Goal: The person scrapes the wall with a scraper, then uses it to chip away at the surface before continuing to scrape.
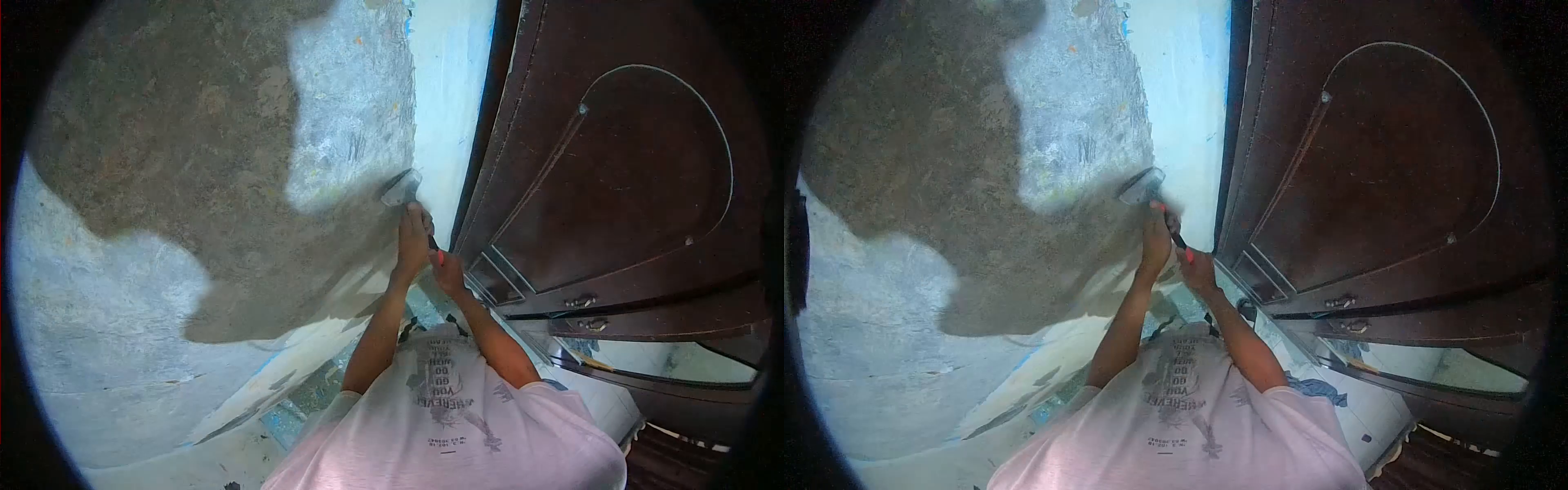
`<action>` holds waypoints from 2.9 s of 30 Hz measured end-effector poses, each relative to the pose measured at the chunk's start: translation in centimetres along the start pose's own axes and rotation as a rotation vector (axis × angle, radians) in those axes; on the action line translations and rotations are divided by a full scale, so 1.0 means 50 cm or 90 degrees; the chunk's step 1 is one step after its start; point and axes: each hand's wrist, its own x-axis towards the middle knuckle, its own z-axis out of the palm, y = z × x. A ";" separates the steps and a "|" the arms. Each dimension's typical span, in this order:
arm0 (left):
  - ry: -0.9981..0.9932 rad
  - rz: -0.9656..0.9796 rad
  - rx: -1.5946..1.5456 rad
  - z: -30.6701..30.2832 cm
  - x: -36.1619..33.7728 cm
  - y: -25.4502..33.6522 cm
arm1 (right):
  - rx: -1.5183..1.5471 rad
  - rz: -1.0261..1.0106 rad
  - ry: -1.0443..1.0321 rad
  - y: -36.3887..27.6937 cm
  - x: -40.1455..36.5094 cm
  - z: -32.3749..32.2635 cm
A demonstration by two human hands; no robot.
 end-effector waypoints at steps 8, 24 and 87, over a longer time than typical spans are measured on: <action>0.008 -0.080 -0.161 -0.012 -0.046 -0.057 | -0.024 0.108 -0.047 0.047 -0.059 0.035; 0.017 -0.037 -0.068 0.012 -0.049 0.011 | -0.022 0.129 -0.088 0.055 -0.048 0.017; -0.040 -0.021 -0.095 -0.001 -0.031 -0.014 | -0.097 0.051 -0.021 0.026 -0.050 0.012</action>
